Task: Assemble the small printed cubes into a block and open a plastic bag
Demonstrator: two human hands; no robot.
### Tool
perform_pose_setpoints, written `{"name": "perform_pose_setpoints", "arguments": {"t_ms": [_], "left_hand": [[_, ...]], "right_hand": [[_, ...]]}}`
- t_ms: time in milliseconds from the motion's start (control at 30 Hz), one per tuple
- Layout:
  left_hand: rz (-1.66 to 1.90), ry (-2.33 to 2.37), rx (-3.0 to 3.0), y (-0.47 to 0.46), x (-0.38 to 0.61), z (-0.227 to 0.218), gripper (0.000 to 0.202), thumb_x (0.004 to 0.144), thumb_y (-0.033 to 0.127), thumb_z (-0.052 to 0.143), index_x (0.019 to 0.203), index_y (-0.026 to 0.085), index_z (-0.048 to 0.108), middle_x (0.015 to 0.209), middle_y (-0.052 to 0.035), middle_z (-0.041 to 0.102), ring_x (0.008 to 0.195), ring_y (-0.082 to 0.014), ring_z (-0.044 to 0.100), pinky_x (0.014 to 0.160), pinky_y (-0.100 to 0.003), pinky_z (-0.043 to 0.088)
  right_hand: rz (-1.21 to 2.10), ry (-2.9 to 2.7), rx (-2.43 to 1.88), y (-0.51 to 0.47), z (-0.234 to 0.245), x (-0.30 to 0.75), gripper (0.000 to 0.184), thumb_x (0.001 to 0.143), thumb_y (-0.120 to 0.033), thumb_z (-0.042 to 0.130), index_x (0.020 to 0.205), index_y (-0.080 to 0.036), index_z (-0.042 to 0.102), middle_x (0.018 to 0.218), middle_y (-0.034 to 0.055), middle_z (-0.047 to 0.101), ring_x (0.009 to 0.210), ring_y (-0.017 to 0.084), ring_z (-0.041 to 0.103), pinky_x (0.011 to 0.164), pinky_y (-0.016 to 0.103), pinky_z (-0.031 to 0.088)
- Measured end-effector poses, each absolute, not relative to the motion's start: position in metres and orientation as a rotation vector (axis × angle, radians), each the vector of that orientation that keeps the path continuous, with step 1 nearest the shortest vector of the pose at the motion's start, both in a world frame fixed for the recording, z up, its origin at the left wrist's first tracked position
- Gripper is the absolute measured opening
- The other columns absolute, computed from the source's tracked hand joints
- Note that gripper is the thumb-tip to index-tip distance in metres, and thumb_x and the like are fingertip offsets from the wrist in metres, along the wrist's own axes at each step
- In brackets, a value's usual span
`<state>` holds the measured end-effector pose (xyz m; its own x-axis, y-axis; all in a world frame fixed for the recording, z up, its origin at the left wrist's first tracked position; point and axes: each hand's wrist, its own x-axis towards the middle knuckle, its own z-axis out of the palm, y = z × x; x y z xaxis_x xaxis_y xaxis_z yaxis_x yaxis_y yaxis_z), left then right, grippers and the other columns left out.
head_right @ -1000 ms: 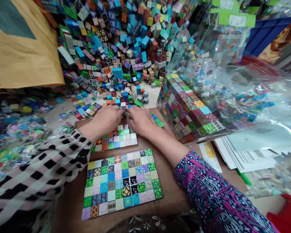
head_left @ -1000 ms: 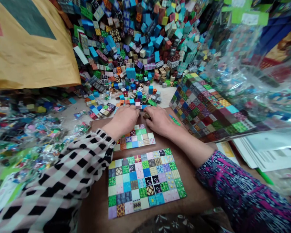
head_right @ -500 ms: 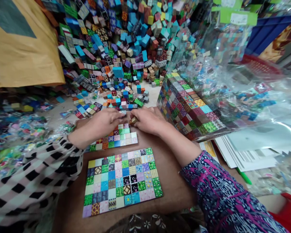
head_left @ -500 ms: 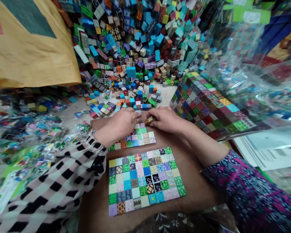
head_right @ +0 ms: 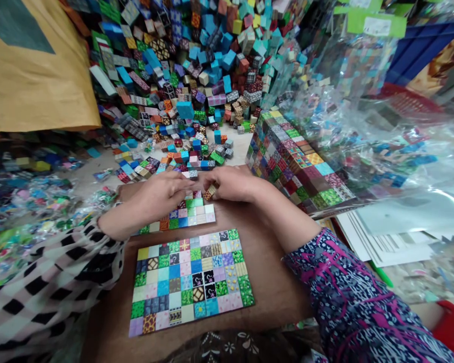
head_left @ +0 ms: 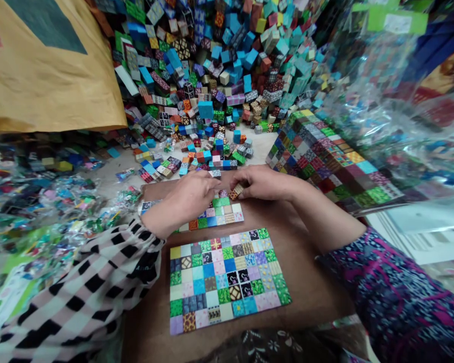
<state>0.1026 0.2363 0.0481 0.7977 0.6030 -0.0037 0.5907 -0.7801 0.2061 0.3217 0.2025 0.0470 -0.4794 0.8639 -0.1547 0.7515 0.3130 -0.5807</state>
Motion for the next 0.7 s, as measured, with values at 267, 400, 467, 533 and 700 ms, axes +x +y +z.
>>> {"name": "perform_pose_setpoints", "arguments": {"t_ms": [267,400,467,533,700], "left_hand": [[0.066,0.942,2.763,0.226,0.097,0.052,0.034,0.095,0.025,0.047,0.12,0.018,0.069,0.108,-0.0103,0.065,0.101,-0.0259,0.059,0.089,-0.04,0.046],[-0.042,0.89,2.829,0.217,0.092,0.052,0.049,0.09,0.041,0.059,0.132,0.018,0.06,0.12,-0.0118,0.061,0.111,-0.0314,0.053,0.093,-0.044,0.044],[-0.099,0.902,2.851,0.214,0.091,0.051,0.051,0.087,0.042,0.062,0.131,0.017,0.061,0.122,-0.0128,0.06,0.113,-0.0331,0.051,0.094,-0.046,0.044],[-0.144,0.929,2.853,0.212,0.091,0.051,0.048,0.087,0.042,0.063,0.128,0.016,0.063,0.121,-0.0137,0.06,0.114,-0.034,0.051,0.094,-0.047,0.043],[-0.14,0.926,2.847,0.211,0.092,0.051,0.058,0.088,0.043,0.062,0.137,0.014,0.057,0.125,-0.0164,0.059,0.115,-0.0361,0.05,0.096,-0.051,0.042]], "right_hand": [[0.631,-2.466,-1.613,0.201,0.043,0.32,0.031,0.084,-0.022,0.06,0.111,-0.031,0.071,0.104,0.0043,0.068,0.097,0.024,0.061,0.082,0.033,0.042],[0.615,-2.45,-1.571,0.196,0.041,0.316,0.032,0.083,-0.013,0.055,0.108,-0.024,0.071,0.108,0.0062,0.07,0.097,0.022,0.061,0.081,0.031,0.041],[0.637,-2.441,-1.546,0.194,0.042,0.313,0.032,0.082,-0.008,0.053,0.104,-0.022,0.071,0.107,0.0071,0.071,0.098,0.021,0.061,0.082,0.03,0.041],[0.652,-2.423,-1.506,0.192,0.041,0.31,0.033,0.081,-0.006,0.052,0.103,-0.021,0.071,0.108,0.0072,0.072,0.098,0.021,0.062,0.083,0.03,0.042],[0.639,-2.38,-1.349,0.19,0.03,0.309,0.033,0.086,-0.008,0.048,0.111,-0.02,0.067,0.116,0.0071,0.071,0.105,0.021,0.063,0.087,0.03,0.043]]}}
